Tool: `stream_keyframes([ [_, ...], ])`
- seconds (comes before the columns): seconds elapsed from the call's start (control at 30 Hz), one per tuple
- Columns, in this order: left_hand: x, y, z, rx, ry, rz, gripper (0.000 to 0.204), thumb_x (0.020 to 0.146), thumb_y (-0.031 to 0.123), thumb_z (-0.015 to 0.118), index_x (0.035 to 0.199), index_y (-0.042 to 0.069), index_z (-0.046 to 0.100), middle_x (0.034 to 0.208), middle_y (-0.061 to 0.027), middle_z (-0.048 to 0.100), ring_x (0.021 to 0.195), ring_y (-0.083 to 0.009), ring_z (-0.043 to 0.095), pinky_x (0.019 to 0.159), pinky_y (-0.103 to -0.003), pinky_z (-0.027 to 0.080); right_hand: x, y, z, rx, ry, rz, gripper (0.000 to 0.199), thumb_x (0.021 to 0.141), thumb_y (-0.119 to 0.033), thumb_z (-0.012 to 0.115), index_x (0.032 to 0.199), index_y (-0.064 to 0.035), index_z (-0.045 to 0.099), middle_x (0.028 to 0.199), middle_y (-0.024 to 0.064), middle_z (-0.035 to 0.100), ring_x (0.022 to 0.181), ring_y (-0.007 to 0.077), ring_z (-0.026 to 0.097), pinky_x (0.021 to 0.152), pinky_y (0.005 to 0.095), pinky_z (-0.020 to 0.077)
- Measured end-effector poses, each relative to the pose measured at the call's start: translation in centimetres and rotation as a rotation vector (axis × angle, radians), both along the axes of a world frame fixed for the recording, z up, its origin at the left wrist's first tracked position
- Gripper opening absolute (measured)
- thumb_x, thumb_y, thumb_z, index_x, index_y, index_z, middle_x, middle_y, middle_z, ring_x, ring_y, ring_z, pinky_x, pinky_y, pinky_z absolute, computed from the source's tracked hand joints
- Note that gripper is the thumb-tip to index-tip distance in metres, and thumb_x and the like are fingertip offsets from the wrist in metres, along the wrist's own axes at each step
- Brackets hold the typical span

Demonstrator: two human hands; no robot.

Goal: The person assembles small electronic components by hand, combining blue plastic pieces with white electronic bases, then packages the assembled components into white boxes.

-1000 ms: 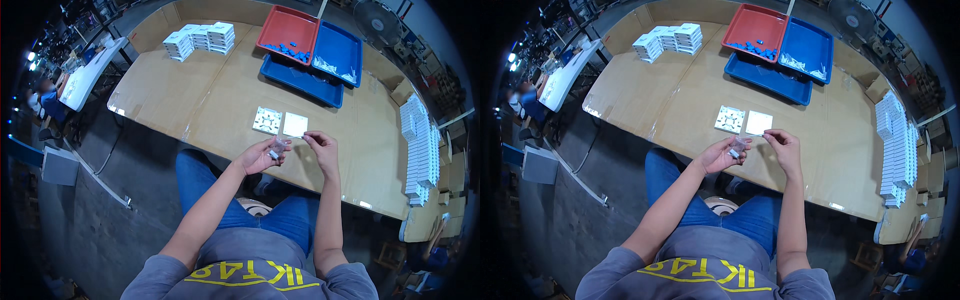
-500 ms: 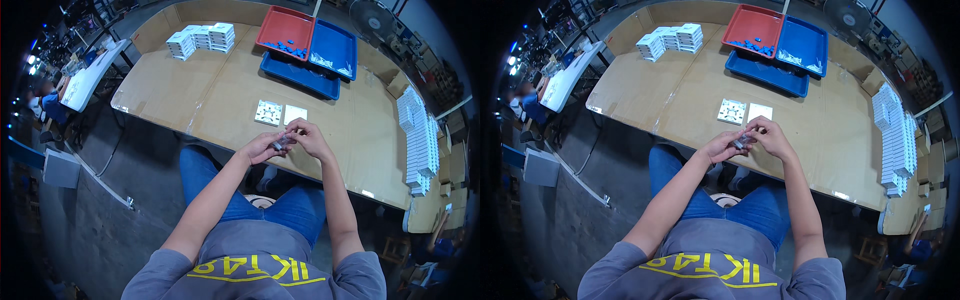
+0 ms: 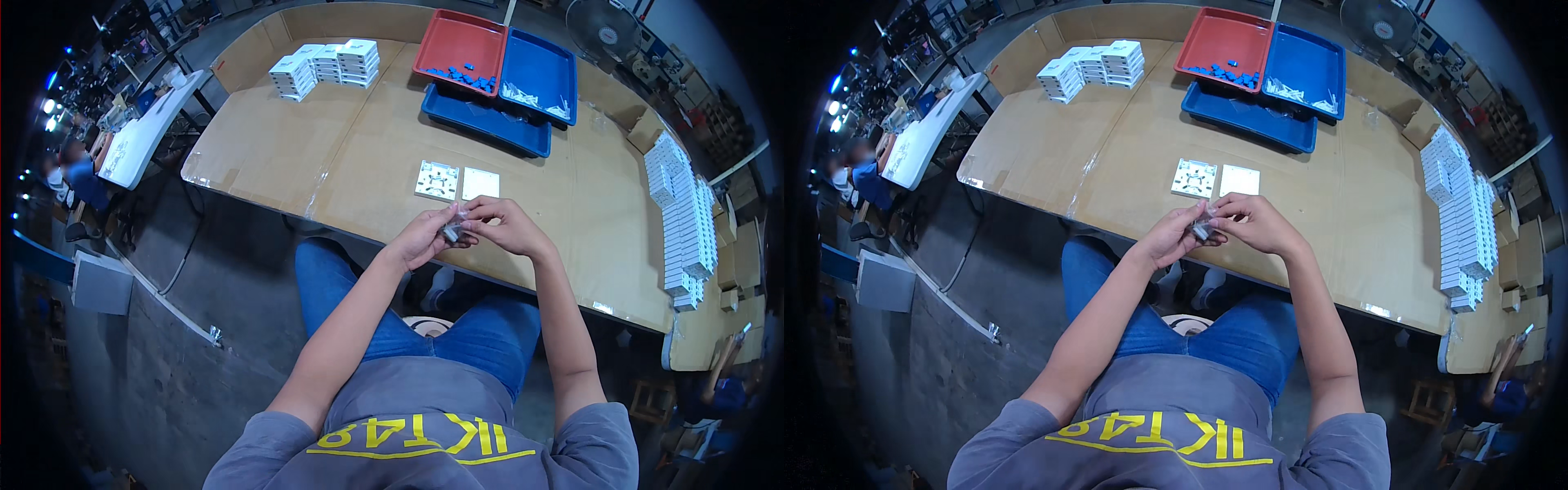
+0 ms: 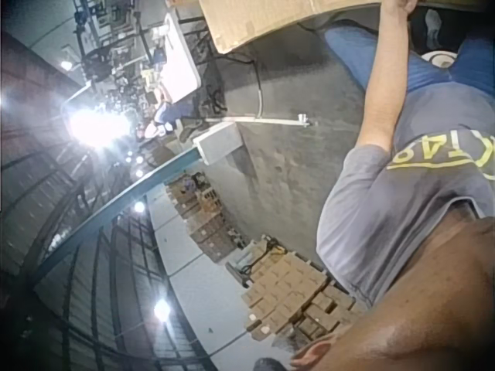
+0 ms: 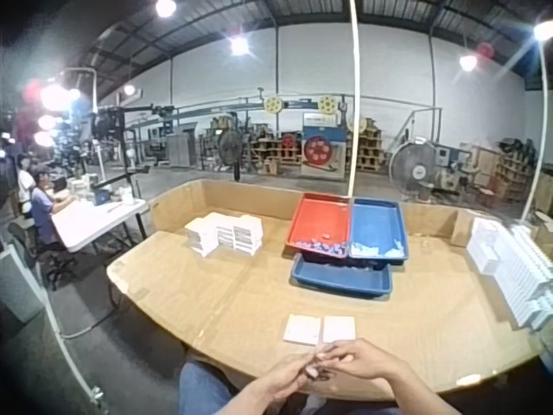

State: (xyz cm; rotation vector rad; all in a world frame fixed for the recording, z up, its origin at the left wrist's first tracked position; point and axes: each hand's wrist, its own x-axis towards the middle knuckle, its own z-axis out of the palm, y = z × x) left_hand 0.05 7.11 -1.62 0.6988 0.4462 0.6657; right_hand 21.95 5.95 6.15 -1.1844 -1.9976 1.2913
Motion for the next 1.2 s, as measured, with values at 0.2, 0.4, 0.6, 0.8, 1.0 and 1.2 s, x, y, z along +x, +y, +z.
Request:
stream_keyframes([
  [0.2, -0.3, -2.6, 4.1, 0.328, 0.198, 0.158, 0.043, 0.113, 0.026, 0.046, 0.130, -0.008, 0.066, 0.114, -0.0166, 0.075, 0.097, -0.0227, 0.075, 0.096, -0.034, 0.056, -0.5, -1.3, 1.6, -0.018, 0.234, -0.156, 0.017, 0.095, -0.011, 0.076, 0.107, 0.0007, 0.079, 0.108, 0.0062, 0.074, 0.087, 0.0141, 0.068, 0.081, 0.0295, 0.0550],
  [0.4, 0.1, -4.5, 5.3, 0.505, 0.281, 0.234, 0.042, 0.113, 0.027, 0.047, 0.129, -0.006, 0.067, 0.111, -0.0128, 0.076, 0.098, -0.0156, 0.072, 0.095, -0.032, 0.054, -1.5, -3.4, 2.1, 0.138, 0.415, -0.390, 0.023, 0.091, -0.004, 0.080, 0.109, 0.0000, 0.066, 0.099, 0.0060, 0.071, 0.091, 0.0118, 0.068, 0.084, 0.0268, 0.0556],
  [0.6, 2.6, -8.1, 6.8, 0.428, 0.175, 0.662, 0.024, 0.106, 0.011, 0.063, 0.126, -0.003, 0.065, 0.117, -0.0093, 0.071, 0.106, -0.0132, 0.067, 0.097, -0.028, 0.054, -3.9, -7.3, 2.9, 0.189, 0.641, -0.560, 0.033, 0.090, 0.003, 0.077, 0.121, 0.0006, 0.063, 0.103, 0.0052, 0.068, 0.095, 0.0106, 0.066, 0.086, 0.0253, 0.0543],
  [0.8, 3.3, -8.5, 5.9, 0.470, 0.164, 0.714, 0.017, 0.105, 0.010, 0.066, 0.114, -0.004, 0.069, 0.108, -0.0071, 0.073, 0.099, -0.0104, 0.067, 0.088, -0.026, 0.053, -3.5, -8.2, 2.0, 0.115, 0.605, -0.534, 0.019, 0.091, 0.002, 0.077, 0.108, 0.0006, 0.070, 0.100, 0.0053, 0.070, 0.093, 0.0116, 0.067, 0.083, 0.0263, 0.0545],
  [1.0, 2.3, -8.4, 6.9, 0.758, 0.546, 0.715, 0.018, 0.101, 0.013, 0.072, 0.109, -0.002, 0.072, 0.100, -0.0070, 0.073, 0.093, -0.0121, 0.067, 0.085, -0.027, 0.053, -2.2, -8.2, 1.8, 0.297, 0.363, -0.448, 0.012, 0.090, -0.002, 0.077, 0.101, -0.0012, 0.072, 0.097, 0.0043, 0.070, 0.087, 0.0126, 0.066, 0.080, 0.0281, 0.0537],
  [1.2, 1.6, -8.4, 7.3, 0.824, 0.603, 0.688, 0.018, 0.098, 0.013, 0.073, 0.106, -0.003, 0.071, 0.097, -0.0120, 0.074, 0.088, -0.0190, 0.072, 0.081, -0.031, 0.056, -1.5, -8.5, 2.0, 0.043, 0.309, -0.384, 0.014, 0.090, -0.007, 0.079, 0.099, -0.0002, 0.071, 0.092, 0.0034, 0.071, 0.085, 0.0107, 0.064, 0.079, 0.0272, 0.0526],
])
